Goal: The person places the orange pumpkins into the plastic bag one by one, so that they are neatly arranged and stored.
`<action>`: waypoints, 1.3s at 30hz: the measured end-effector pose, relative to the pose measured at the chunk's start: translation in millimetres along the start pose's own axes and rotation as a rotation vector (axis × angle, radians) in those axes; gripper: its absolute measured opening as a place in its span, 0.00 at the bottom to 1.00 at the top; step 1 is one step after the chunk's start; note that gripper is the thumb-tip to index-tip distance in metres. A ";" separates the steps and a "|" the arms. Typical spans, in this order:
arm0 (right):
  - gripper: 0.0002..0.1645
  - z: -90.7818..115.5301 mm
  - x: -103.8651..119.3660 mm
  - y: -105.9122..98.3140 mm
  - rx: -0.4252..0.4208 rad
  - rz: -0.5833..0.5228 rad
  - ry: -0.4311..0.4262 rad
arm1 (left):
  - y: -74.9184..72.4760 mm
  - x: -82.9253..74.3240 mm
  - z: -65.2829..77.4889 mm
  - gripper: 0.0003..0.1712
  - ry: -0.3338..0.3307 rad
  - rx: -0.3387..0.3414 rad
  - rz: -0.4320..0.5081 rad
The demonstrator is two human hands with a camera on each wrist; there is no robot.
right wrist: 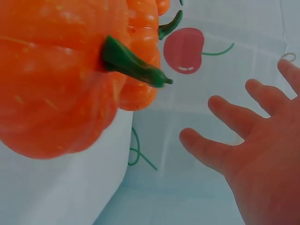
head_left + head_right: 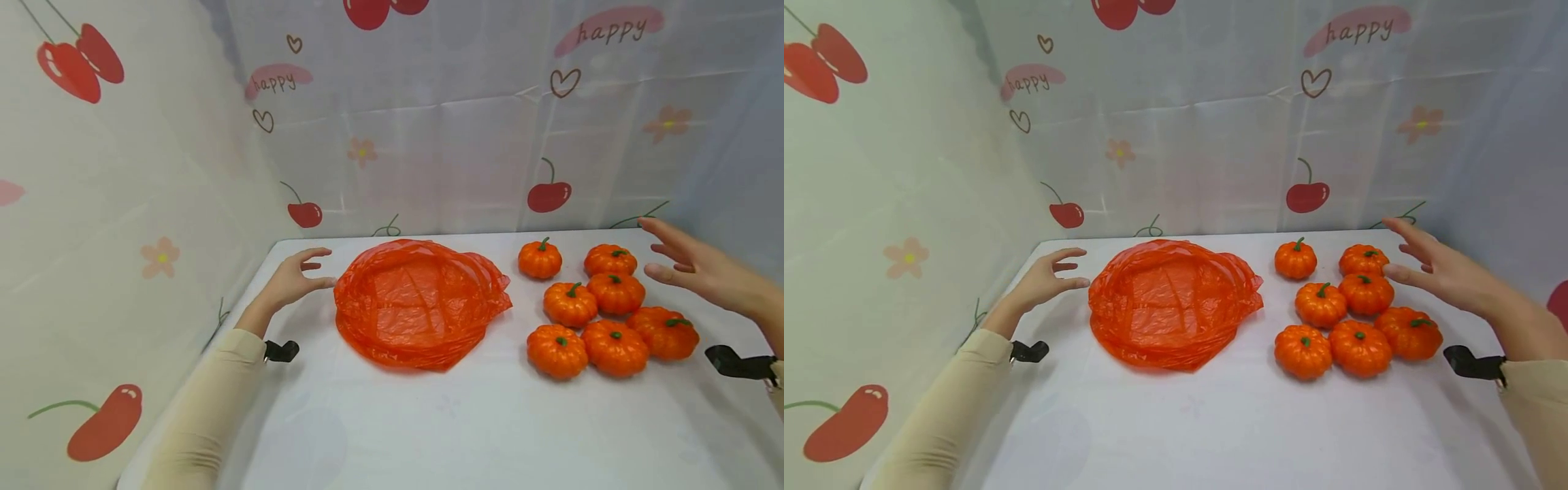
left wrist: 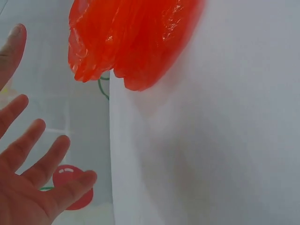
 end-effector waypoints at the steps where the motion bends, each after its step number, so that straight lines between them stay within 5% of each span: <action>1: 0.52 1.8 -1.9 1.8 -0.003 -0.007 0.001 | 2.8 3.0 1.2 0.42 -0.009 -0.001 0.022; 13: 0.45 27.8 -27.4 9.5 -0.059 -0.039 0.001 | 30.2 7.2 15.0 0.37 0.033 0.013 0.204; 25: 0.40 45.1 -54.5 19.0 -0.062 0.004 0.088 | 44.5 11.5 24.0 0.29 0.096 0.049 0.232; 39: 0.33 58.9 -70.1 34.1 0.007 -0.134 0.142 | 49.9 22.1 28.6 0.30 0.037 0.088 0.298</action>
Point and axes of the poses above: each hand's wrist, its own z-axis away from the middle knuckle, its own y-axis out of the palm, x = y × z, the point moved 5 cm from there along -z, towards the middle knuckle, and after that the axes turned 12 degrees about -x, right-handed, at the moved point
